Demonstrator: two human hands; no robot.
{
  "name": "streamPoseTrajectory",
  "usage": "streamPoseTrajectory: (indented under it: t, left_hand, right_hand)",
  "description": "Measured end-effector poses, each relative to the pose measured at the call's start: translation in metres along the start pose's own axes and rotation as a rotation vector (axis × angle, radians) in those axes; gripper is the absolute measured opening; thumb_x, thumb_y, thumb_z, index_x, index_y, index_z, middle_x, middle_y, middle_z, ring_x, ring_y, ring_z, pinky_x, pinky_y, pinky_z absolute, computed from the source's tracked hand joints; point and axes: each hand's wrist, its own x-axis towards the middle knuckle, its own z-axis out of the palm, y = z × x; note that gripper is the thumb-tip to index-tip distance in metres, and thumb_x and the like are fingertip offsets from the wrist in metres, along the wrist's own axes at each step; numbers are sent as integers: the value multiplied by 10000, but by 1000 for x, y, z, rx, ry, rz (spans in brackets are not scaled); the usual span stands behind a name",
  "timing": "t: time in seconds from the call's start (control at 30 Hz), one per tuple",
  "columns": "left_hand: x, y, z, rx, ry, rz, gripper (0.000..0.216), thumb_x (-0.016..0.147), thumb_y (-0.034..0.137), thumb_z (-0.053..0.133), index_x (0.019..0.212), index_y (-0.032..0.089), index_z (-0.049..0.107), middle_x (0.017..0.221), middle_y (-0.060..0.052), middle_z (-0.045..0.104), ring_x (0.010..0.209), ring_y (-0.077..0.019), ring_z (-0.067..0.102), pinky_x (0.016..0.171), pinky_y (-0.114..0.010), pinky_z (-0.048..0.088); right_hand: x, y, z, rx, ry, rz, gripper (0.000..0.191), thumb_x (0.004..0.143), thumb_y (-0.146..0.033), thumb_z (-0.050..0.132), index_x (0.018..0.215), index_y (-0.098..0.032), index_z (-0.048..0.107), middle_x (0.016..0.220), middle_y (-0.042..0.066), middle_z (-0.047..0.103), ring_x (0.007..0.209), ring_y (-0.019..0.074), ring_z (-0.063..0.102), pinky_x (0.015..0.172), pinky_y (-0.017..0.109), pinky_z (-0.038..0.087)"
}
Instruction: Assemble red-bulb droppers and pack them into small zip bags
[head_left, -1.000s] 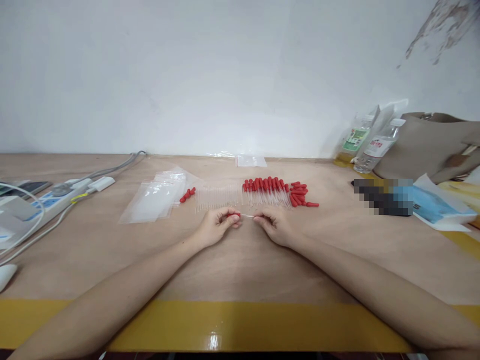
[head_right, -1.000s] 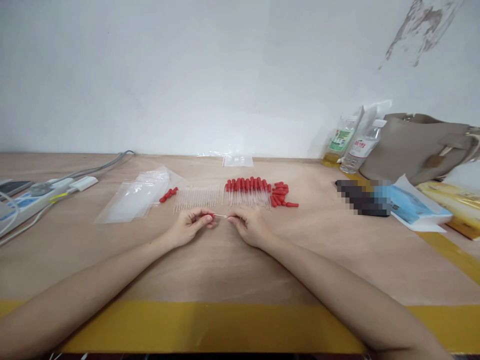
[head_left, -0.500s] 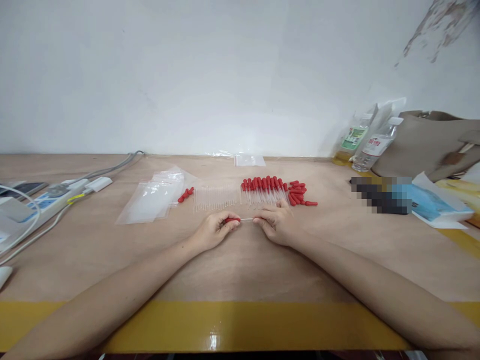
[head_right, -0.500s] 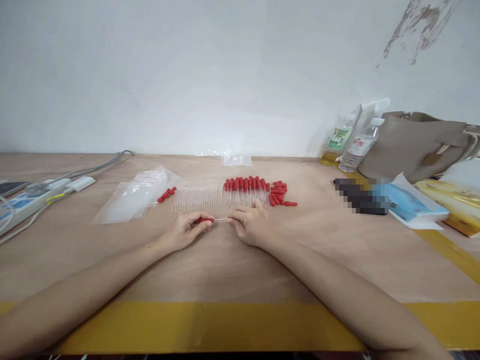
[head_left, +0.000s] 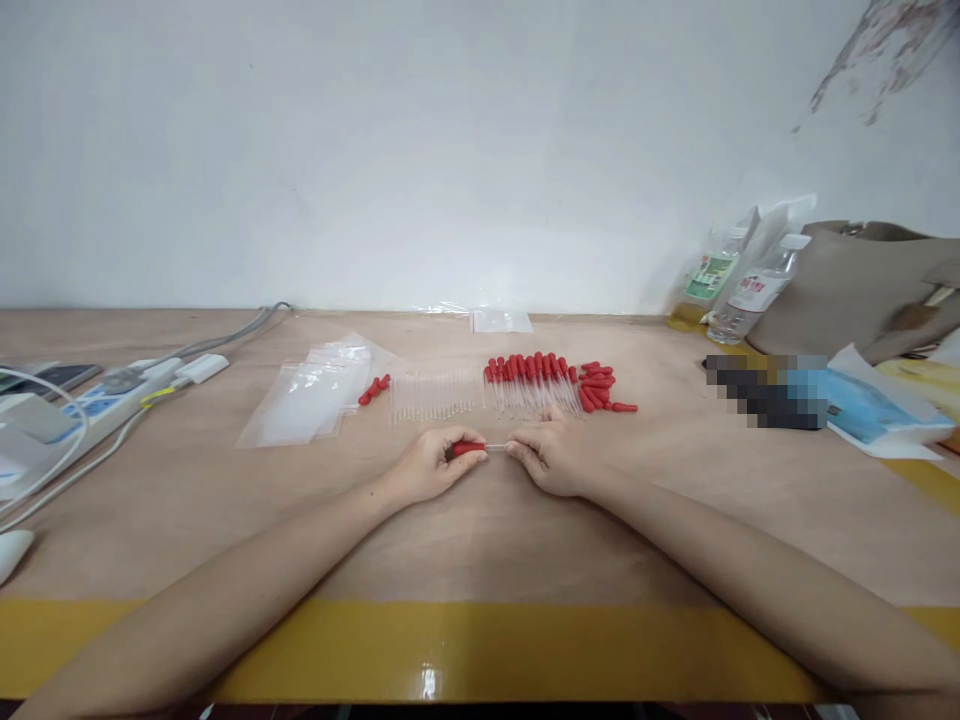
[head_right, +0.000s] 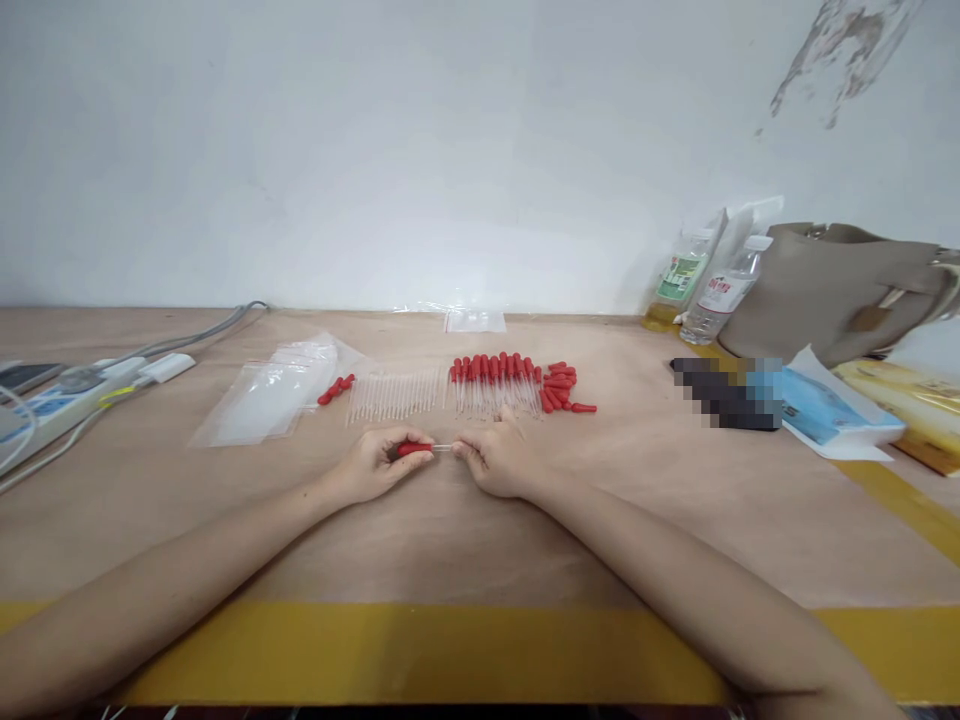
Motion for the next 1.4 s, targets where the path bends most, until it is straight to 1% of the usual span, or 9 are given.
streamPoseTrajectory:
  t: [0.2, 0.43, 0.7, 0.8, 0.9, 1.03, 1.17, 1.3, 1.4]
  left_hand:
    - [4, 0, -1, -10, -12, 38, 146, 758, 287, 584, 831, 191, 666, 759, -25, 659, 698, -144, 578, 663, -264, 457]
    - [2, -4, 4, -217, -29, -17, 164, 762, 271, 585, 855, 148, 642, 816, -51, 652, 726, -146, 599, 658, -256, 477]
    - [7, -4, 1, -189, -55, 29, 171, 757, 281, 602, 862, 157, 654, 810, -48, 652, 752, -149, 600, 690, -261, 479]
    - [8, -11, -4, -179, -40, 6, 230, 711, 309, 655, 894, 171, 661, 854, -47, 667, 792, -158, 608, 736, -270, 479]
    - [8, -23, -8, -192, -6, -71, 295, 684, 357, 674, 918, 178, 657, 828, -36, 674, 744, -152, 613, 698, -262, 483]
    - [8, -34, -12, -161, 25, -147, 280, 723, 385, 623, 880, 155, 651, 695, -17, 629, 621, -115, 563, 593, -227, 449]
    - [9, -32, -14, -95, -51, -117, 261, 739, 367, 603, 901, 167, 644, 672, 5, 583, 595, -93, 511, 566, -207, 413]
    - [9, -29, -16, -93, -90, -105, 248, 747, 359, 592, 896, 168, 644, 678, 5, 577, 614, -93, 512, 574, -204, 407]
    - [9, -29, -16, -92, -107, -106, 240, 747, 354, 592, 890, 167, 644, 681, 4, 578, 611, -92, 511, 570, -201, 405]
  right_hand:
    - [2, 0, 10, -65, 42, -20, 298, 876, -256, 351, 682, -172, 562, 663, 22, 623, 559, 112, 437, 715, 315, 220]
    - [5, -8, 11, 46, -34, 64, 329, 892, -251, 323, 664, -179, 549, 605, -10, 614, 502, 94, 410, 747, 312, 244]
    - [11, -6, 3, 121, -112, 39, 347, 907, -268, 321, 688, -185, 578, 655, -15, 629, 548, 92, 476, 796, 318, 268]
    - [10, -3, -7, 115, -132, 14, 290, 888, -268, 379, 720, -185, 600, 705, 0, 637, 610, 107, 511, 744, 294, 301]
    - [10, 3, -17, 133, -137, 12, 243, 854, -278, 439, 725, -183, 622, 720, 12, 637, 645, 122, 520, 639, 252, 325]
    - [19, 18, -25, 128, 6, 263, 280, 833, -326, 441, 704, -176, 640, 696, 26, 635, 650, 140, 542, 595, 240, 347]
    - [45, 29, -18, -41, 169, 522, 312, 831, -346, 409, 693, -178, 632, 695, 53, 640, 684, 174, 575, 614, 261, 369]
    - [75, 26, -3, -221, 180, 648, 272, 822, -281, 391, 832, -165, 636, 820, 109, 656, 788, 227, 601, 659, 304, 390]
    - [90, 22, 5, -240, 166, 747, 279, 805, -294, 409, 918, -152, 621, 878, 141, 650, 816, 257, 609, 686, 343, 404]
